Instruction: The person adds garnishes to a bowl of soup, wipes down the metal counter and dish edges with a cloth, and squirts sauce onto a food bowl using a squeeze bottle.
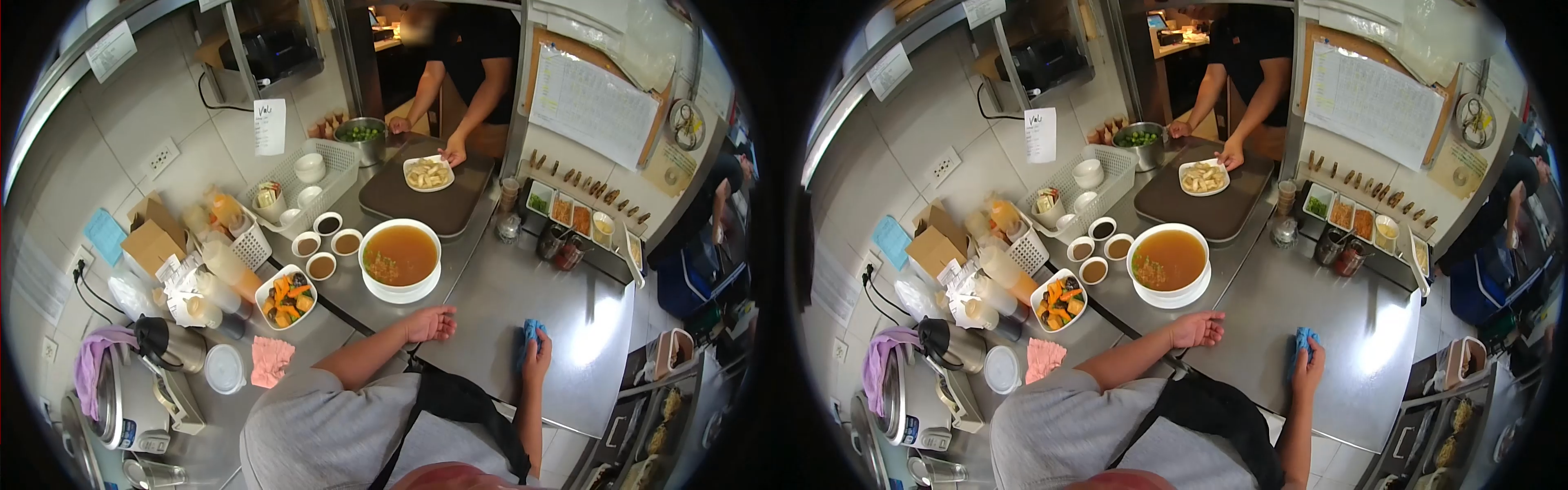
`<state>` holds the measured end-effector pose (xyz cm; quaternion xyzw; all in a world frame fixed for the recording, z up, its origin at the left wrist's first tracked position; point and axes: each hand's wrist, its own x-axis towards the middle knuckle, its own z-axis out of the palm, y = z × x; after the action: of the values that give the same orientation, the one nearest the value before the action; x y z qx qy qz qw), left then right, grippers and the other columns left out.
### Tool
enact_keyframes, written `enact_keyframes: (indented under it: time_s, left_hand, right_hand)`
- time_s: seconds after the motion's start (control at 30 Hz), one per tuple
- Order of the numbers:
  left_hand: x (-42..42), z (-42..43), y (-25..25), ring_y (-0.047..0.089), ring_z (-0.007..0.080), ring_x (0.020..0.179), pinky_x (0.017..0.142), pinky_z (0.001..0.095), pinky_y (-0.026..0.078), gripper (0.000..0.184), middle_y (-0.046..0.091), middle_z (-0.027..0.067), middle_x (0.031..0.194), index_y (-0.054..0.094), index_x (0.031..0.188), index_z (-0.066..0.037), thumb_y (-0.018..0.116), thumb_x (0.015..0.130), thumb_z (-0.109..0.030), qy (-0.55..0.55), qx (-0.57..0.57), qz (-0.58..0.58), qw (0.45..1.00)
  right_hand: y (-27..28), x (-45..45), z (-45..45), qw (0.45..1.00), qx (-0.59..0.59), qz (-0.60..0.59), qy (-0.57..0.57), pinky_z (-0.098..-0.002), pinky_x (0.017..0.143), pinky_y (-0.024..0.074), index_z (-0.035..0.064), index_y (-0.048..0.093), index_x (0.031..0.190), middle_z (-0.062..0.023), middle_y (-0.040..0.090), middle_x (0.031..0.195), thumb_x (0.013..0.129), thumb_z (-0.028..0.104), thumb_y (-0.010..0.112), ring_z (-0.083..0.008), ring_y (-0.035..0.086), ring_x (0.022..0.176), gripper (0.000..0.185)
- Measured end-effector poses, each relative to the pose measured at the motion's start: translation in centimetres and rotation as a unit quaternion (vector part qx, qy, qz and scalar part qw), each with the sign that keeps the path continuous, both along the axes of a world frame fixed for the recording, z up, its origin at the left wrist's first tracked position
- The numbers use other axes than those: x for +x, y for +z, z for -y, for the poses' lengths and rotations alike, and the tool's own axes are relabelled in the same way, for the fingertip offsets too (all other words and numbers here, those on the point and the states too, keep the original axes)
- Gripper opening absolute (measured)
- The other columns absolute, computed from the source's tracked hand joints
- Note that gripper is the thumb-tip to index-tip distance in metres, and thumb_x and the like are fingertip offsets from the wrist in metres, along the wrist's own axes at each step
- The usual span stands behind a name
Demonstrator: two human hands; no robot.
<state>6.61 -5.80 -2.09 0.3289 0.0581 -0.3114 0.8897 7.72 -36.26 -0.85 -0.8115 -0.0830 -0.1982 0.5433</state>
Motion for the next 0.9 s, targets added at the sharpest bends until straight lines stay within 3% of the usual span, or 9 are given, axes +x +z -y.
enact_keyframes:
  time_s: [0.27, 0.57, 0.9]
  left_hand:
    - [-0.17, -0.24, 0.24, 0.055, 0.0202, 0.082, 0.072, 0.0315, 0.046, 0.036, 0.053, 0.0100, 0.092, 0.039, 0.114, -0.010, 0.037, 0.087, -0.033, 0.004, -0.004, 0.007, 1.000]
    - [-0.11, -0.59, 0.76, 0.053, 0.0258, 0.087, 0.073, 0.0373, 0.046, 0.059, 0.051, 0.0157, 0.099, 0.035, 0.119, -0.009, 0.025, 0.083, -0.054, 0.005, -0.086, -0.018, 0.996]
    - [-0.01, -0.77, 0.09, 0.053, 0.0292, 0.089, 0.076, 0.0406, 0.043, 0.055, 0.051, 0.0185, 0.101, 0.037, 0.117, -0.009, 0.032, 0.082, -0.051, -0.001, -0.105, -0.018, 0.994]
  right_hand:
    - [-0.22, 0.21, 0.01, 1.000, -0.004, 0.002, -0.004, -0.0318, 0.083, 0.0366, -0.0001, 0.051, 0.101, -0.0132, 0.053, 0.096, 0.078, 0.010, 0.049, -0.0237, 0.050, 0.093, 0.025]
    - [0.19, 0.05, 0.13, 1.000, 0.001, -0.030, 0.005, -0.0293, 0.086, 0.0353, -0.0008, 0.050, 0.102, -0.0121, 0.053, 0.100, 0.078, 0.010, 0.049, -0.0205, 0.049, 0.096, 0.027]
    - [-0.18, 0.13, 0.09, 0.999, -0.018, 0.027, -0.029, -0.0340, 0.080, 0.0394, 0.0036, 0.054, 0.097, -0.0149, 0.054, 0.094, 0.074, 0.011, 0.054, -0.0283, 0.051, 0.090, 0.025]
